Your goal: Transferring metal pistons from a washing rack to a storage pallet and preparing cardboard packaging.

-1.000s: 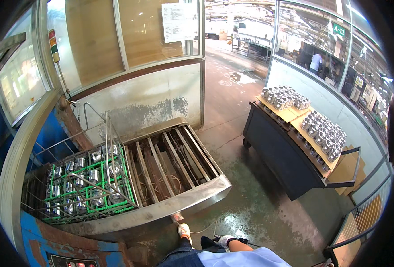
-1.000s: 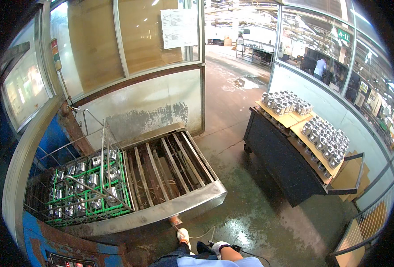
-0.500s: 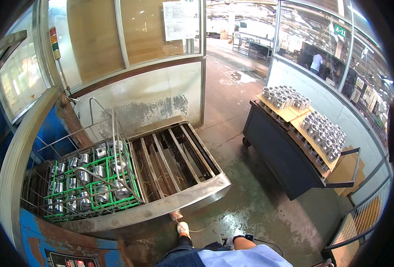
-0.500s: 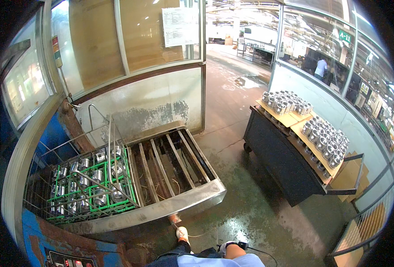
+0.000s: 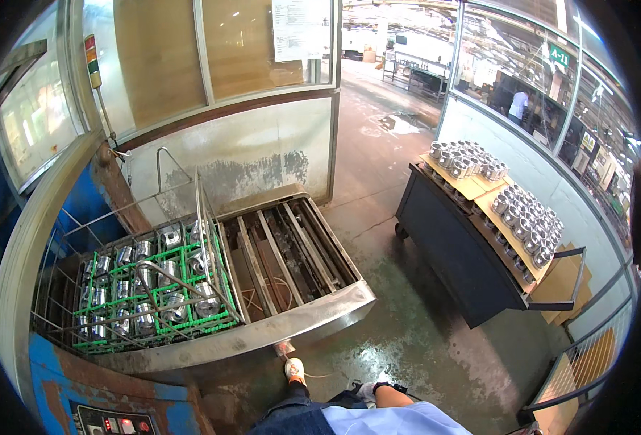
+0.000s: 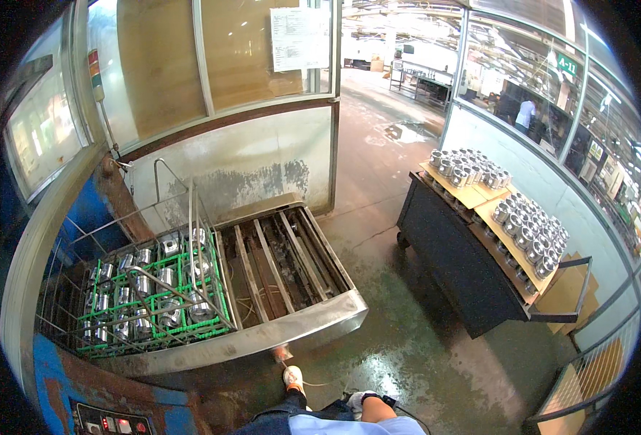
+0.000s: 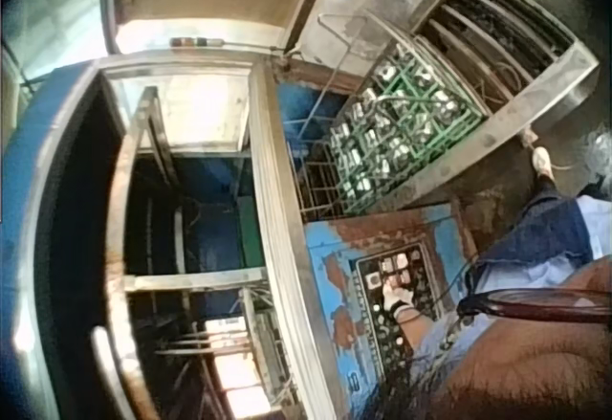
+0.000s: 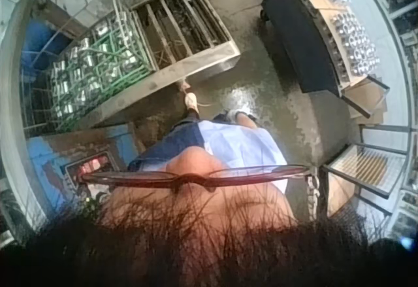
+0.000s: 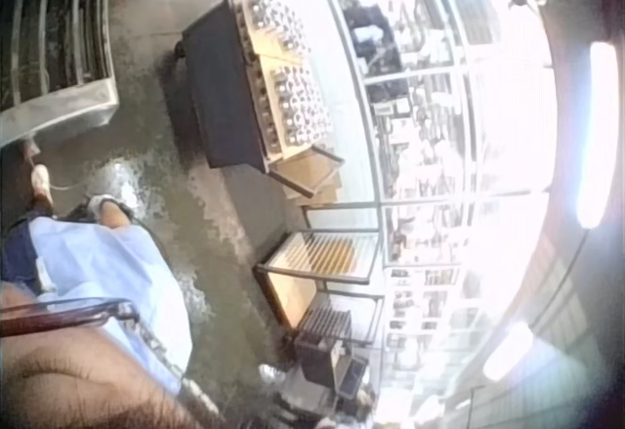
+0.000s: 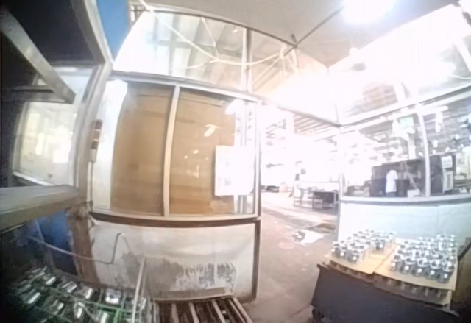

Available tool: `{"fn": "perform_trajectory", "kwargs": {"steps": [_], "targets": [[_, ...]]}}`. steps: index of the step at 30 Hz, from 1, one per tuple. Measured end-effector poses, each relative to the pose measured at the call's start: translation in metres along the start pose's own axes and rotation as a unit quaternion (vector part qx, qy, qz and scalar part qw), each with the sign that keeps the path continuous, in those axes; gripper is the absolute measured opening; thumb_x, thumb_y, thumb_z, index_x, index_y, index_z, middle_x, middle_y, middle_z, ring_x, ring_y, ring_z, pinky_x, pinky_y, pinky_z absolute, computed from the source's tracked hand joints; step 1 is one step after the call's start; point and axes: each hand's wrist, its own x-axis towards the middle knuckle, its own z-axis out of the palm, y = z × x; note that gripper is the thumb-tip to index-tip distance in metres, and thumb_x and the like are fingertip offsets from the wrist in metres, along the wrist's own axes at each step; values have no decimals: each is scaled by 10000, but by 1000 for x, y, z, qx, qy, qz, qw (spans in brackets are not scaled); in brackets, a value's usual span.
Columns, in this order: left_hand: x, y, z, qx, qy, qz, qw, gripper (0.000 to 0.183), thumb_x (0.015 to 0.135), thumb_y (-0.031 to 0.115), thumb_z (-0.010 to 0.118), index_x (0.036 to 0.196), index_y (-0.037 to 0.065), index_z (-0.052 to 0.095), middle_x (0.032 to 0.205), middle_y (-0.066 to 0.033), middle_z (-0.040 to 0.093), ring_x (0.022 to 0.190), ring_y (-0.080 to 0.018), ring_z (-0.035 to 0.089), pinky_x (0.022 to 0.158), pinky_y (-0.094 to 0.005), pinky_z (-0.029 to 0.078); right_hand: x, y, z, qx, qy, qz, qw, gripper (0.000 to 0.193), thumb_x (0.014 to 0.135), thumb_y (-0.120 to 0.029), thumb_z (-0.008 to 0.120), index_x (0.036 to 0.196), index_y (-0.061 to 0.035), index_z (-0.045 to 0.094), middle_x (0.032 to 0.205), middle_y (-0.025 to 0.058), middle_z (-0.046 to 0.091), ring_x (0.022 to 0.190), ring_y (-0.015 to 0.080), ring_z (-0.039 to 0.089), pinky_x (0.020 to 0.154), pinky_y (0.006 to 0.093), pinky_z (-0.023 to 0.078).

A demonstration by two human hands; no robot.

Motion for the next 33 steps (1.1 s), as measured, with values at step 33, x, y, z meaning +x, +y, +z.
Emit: {"fn": "perform_trajectory", "kwargs": {"steps": [33], "targets": [[71,-25,-80,-21,-109,-91,990,877,898,887,327,1068,99,675,1193,-179,655,1183,-441,539,1057,-611,354,-154,-245,-148,199,273,-460,821,427,957,-299,754,1349,-147,680,1128,147,744,970,257,717,859,371,571]]}}
